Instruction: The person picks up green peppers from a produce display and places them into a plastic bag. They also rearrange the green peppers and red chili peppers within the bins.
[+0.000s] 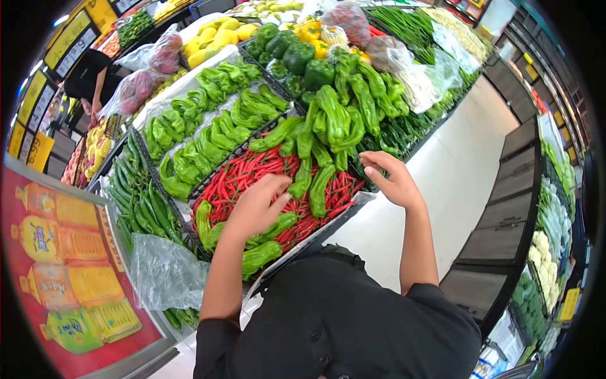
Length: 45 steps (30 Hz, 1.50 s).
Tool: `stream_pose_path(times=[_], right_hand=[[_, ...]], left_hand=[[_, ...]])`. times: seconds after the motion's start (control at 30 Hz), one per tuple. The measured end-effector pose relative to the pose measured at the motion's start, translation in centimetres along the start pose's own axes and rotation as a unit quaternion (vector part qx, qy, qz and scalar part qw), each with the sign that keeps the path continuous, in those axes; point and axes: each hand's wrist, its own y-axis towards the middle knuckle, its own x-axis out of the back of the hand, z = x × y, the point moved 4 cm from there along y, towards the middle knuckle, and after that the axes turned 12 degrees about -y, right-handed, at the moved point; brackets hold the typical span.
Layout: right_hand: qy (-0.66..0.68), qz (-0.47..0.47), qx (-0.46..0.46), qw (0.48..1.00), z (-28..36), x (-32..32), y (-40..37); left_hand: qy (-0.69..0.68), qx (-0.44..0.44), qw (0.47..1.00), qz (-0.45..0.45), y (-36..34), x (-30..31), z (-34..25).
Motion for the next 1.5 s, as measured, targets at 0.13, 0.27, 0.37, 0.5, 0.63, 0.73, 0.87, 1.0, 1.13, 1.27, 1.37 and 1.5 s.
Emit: stream_pose_path(times=[0.13,0.27,0.37,0.5,0.63,0.73,0.87,1.0,1.13,1.27,1.37,1.5], right_hand=[[-0.044,-0.013,-0.017,0.999,0.2,1.2,-2.5],[-0.054,-0.035,-0.001,0.998,0.7,1.7,-2.9],[-0.058,-0.037,0.011,0.998,0.9,1.7,-3.5],[-0.059,-0.026,-0.003,0.998,-0.1,1.4,-4.5],[-0.064,-0.016,-0.007,0.998,-0.9,1.2,-4.9],[-0.052,-0.010,0.013,0.998,-0.7,0.6,-4.5],[0.116,0.025,0.008,0.993,0.2,-2.1,-3.3],[0.218,0.050,-0.028,0.974,2.2,-6.4,-1.5],[0.092,0.051,-0.042,0.994,5.8,-7.4,1.3],[0.064,0.053,0.019,0.996,6.3,-7.0,5.5],[-0.014,0.022,0.051,0.998,6.5,-5.8,11.8],[-0.173,0.012,0.083,0.981,5.6,-6.5,22.7]], left_hand=[[0.065,0.009,0.998,-0.017,6.8,-0.6,0.8],[0.215,0.054,0.975,-0.009,14.7,-2.1,4.3],[0.247,0.135,0.960,0.014,17.0,-3.7,6.5],[0.178,0.195,0.963,-0.053,16.8,-4.0,6.7],[0.083,0.159,0.978,-0.108,16.7,-2.7,8.3],[-0.200,0.119,0.963,-0.135,15.8,-1.7,9.2],[-0.371,0.097,0.905,-0.183,10.5,-0.8,3.9],[-0.417,0.092,0.890,-0.162,5.5,-3.8,1.8],[-0.414,0.072,0.899,-0.123,2.8,-6.8,1.2],[-0.371,0.087,0.911,-0.159,0.3,-4.1,0.4],[-0.309,0.095,0.923,-0.210,-2.9,-1.5,-0.5],[-0.285,0.122,0.907,-0.284,-9.8,0.3,-0.3]])
